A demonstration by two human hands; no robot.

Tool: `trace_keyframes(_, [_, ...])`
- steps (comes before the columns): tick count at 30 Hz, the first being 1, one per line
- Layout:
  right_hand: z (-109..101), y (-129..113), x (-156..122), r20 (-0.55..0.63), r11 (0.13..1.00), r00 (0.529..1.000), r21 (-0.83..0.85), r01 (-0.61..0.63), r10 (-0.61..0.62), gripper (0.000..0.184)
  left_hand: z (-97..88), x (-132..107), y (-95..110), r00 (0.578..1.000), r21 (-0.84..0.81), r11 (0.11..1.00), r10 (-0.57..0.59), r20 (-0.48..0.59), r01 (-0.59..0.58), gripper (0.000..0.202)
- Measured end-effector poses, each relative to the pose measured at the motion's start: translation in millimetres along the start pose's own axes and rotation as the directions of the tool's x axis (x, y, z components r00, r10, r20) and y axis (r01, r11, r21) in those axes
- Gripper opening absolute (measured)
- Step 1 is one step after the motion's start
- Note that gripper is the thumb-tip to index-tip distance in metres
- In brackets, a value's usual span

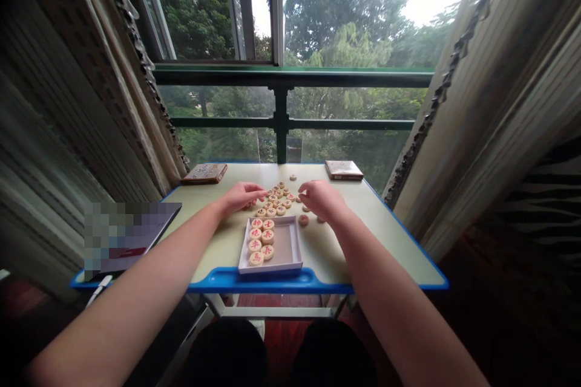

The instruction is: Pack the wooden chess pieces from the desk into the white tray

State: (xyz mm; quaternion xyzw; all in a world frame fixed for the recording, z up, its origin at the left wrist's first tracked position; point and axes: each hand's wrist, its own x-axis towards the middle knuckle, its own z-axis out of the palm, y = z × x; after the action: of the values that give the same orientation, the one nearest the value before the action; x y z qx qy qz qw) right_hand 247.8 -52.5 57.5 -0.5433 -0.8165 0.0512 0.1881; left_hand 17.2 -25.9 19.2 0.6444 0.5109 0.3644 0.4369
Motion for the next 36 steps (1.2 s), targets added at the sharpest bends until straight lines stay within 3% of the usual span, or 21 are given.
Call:
trace_keyframes(3, [12.4,15.3,10.1,-0.037,0.996,0.997,-0.055,-0.070,0.068,0.026,1.0,-1.9,1.1,1.000,0.002,1.000,0.003,-0.014,-0.003,0.039])
trace_keyframes(9, [31.7,20.8,17.0,0.019,0.999,0.999,-0.042,-0.033,0.034,0.028,4.5,-7.2,1.0,0.999,0.027,0.998,0.051,-0.015,-0.050,0.037])
trace_keyframes(25, [32.4,21.4,20.0,0.021,0.999,0.999,0.020,-0.038,0.037,0.028,5.3,-3.9,-1.9,0.999,0.006,1.000,0.000,-0.040,0.000,0.039])
trace_keyframes(36, [27.9,20.2,18.8,-0.048,0.998,0.999,0.055,-0.016,0.018,0.026,4.1,-3.5,-2.3,0.999,-0.022,1.000,-0.004,-0.040,0.003,0.036])
